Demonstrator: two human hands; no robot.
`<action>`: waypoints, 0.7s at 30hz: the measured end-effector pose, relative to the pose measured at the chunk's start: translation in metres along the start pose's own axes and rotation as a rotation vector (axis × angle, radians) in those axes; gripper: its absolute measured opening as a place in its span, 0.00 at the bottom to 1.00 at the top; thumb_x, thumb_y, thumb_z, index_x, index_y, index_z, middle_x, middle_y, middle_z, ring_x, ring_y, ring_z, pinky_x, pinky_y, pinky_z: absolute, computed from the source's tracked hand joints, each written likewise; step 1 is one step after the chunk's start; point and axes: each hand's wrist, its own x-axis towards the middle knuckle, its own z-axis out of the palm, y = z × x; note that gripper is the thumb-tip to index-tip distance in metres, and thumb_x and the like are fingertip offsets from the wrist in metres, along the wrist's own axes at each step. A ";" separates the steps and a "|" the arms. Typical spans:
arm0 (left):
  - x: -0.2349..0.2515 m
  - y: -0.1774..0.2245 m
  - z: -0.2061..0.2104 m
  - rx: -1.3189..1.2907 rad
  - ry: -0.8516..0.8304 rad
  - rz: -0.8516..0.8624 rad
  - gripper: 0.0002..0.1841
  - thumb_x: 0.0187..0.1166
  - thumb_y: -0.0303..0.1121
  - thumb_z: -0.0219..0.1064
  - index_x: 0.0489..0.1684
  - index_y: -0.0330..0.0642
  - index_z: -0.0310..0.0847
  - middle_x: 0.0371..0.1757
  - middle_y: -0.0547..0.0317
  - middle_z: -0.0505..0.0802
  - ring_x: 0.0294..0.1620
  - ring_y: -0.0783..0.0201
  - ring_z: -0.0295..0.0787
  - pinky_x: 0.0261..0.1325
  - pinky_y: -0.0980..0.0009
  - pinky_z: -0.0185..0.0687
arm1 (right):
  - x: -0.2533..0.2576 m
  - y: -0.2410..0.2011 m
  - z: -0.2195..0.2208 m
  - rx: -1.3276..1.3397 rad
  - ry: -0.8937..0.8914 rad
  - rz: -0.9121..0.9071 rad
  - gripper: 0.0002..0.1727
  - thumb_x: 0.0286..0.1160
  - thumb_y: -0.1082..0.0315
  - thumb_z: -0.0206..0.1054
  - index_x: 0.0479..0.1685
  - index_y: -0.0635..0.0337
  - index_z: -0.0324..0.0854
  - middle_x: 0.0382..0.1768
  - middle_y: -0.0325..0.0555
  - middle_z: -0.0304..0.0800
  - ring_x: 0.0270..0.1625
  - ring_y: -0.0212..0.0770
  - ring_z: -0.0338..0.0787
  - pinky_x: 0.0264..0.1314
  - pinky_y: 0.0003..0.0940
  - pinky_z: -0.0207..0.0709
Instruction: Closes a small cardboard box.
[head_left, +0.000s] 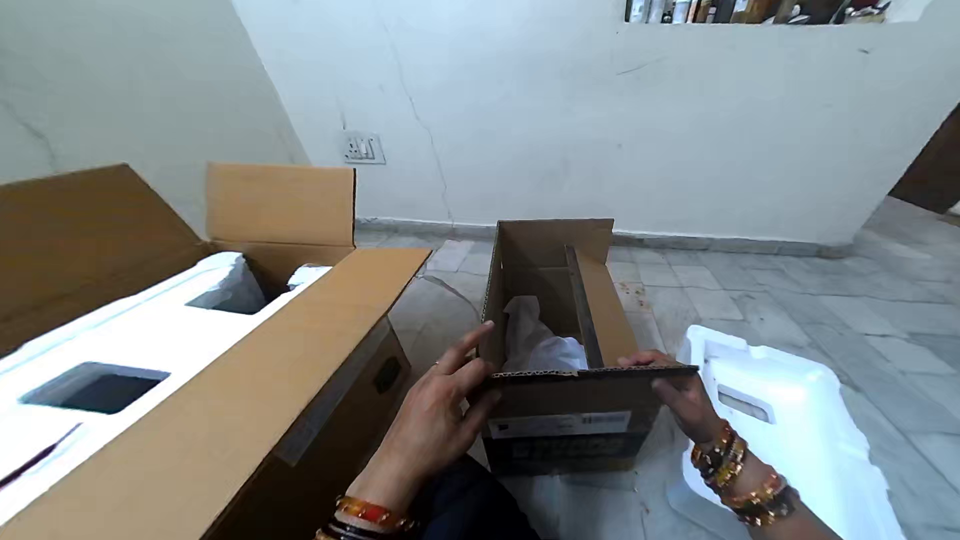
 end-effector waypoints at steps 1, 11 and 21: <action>-0.001 0.000 0.001 -0.018 0.019 -0.011 0.11 0.75 0.47 0.68 0.40 0.53 0.91 0.84 0.58 0.78 0.69 0.62 0.88 0.60 0.56 0.91 | -0.002 0.000 0.001 0.028 0.000 0.003 0.23 0.79 0.41 0.66 0.59 0.46 0.91 0.57 0.39 0.96 0.62 0.36 0.92 0.69 0.35 0.85; -0.006 0.005 0.005 -0.027 -0.030 0.020 0.13 0.79 0.42 0.65 0.48 0.46 0.90 0.60 0.58 0.95 0.55 0.63 0.95 0.55 0.61 0.92 | 0.005 -0.005 -0.006 -0.077 -0.200 -0.050 0.27 0.79 0.37 0.65 0.53 0.51 0.92 0.67 0.47 0.91 0.81 0.49 0.79 0.87 0.47 0.69; 0.000 0.000 -0.044 -0.213 -0.252 -0.148 0.33 0.81 0.68 0.55 0.62 0.50 0.89 0.54 0.61 0.95 0.54 0.71 0.91 0.58 0.65 0.88 | 0.070 -0.076 -0.038 -0.888 -0.925 0.113 0.40 0.57 0.70 0.73 0.81 0.40 0.78 0.89 0.44 0.68 0.88 0.57 0.68 0.82 0.67 0.64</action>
